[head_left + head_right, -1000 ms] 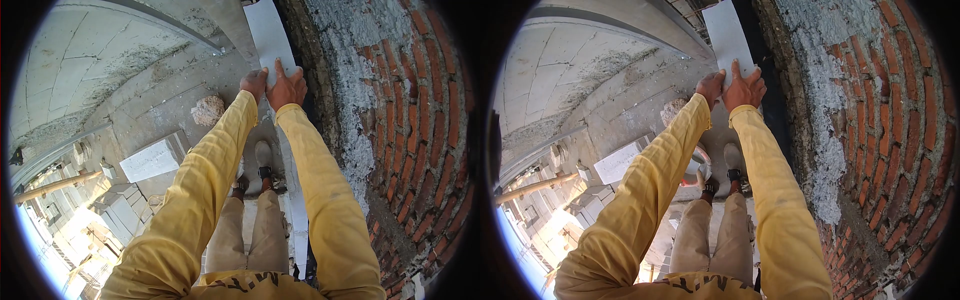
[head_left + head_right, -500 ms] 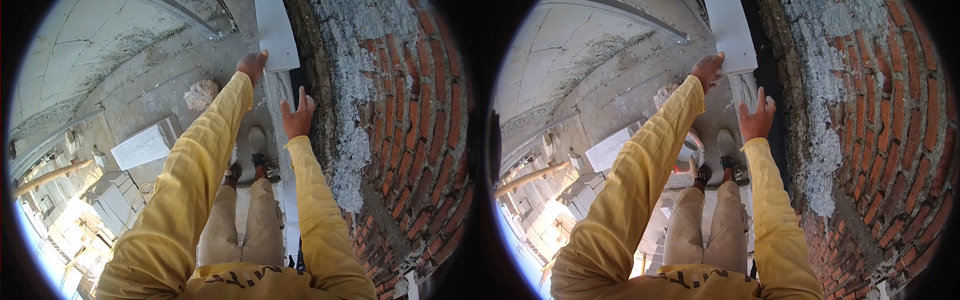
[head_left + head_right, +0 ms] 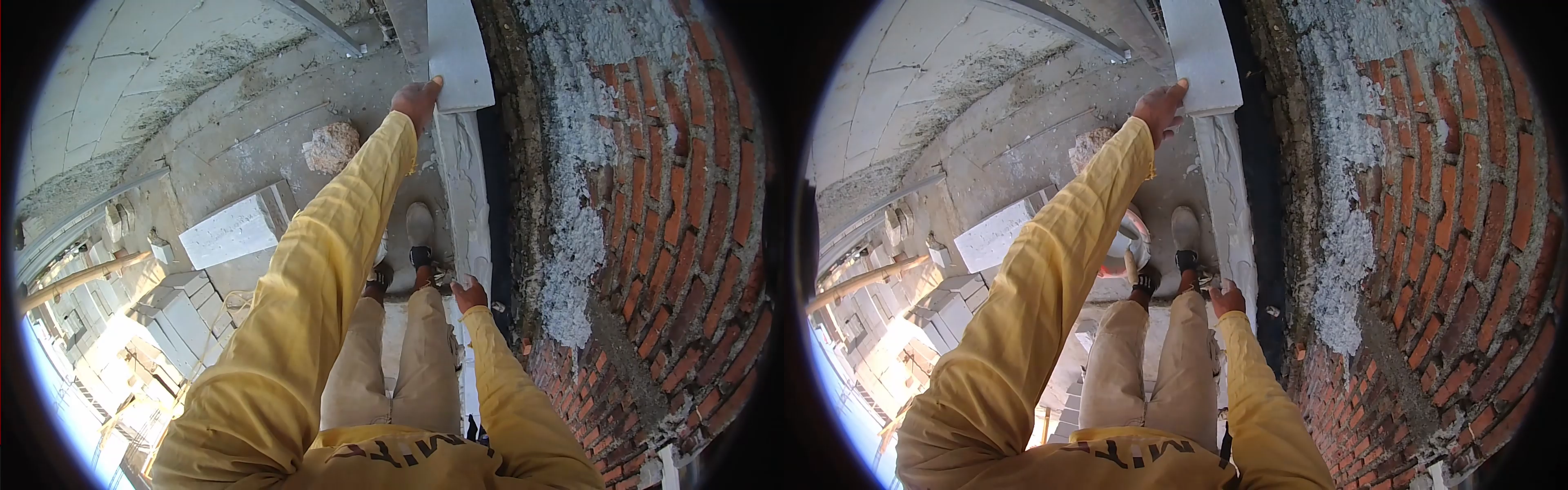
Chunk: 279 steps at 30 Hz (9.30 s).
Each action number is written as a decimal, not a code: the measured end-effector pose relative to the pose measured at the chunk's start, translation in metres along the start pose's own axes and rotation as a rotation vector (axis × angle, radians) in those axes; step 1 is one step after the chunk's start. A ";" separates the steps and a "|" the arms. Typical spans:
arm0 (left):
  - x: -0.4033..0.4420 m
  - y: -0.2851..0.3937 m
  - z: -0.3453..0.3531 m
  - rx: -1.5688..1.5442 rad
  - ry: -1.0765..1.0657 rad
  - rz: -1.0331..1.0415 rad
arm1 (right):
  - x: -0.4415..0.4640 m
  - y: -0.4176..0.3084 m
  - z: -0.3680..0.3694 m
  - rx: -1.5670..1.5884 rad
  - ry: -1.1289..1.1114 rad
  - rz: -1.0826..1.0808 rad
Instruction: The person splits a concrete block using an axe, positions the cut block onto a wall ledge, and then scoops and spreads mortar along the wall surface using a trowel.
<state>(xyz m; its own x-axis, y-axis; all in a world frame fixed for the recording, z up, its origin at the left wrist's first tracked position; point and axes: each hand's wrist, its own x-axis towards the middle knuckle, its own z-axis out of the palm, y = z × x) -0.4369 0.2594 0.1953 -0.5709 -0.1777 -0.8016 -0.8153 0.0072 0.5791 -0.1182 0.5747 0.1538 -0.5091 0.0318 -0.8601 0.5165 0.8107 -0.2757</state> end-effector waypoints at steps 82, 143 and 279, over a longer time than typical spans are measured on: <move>-0.017 0.057 0.078 1.633 0.297 0.849 | 0.226 -0.271 -0.184 0.062 0.174 -0.738; -0.044 0.018 0.041 1.474 0.208 0.936 | -0.062 0.056 0.000 0.322 0.202 0.054; -0.332 -0.234 -0.329 1.332 -0.719 0.234 | -0.495 -0.133 0.459 1.811 0.441 0.742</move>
<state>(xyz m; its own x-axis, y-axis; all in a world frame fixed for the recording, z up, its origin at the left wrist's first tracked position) -0.0242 -0.0072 0.3750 -0.2999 0.4497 -0.8414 0.0288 0.8858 0.4631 0.3810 0.1829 0.4194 0.1333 0.3633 -0.9221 0.4876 -0.8340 -0.2581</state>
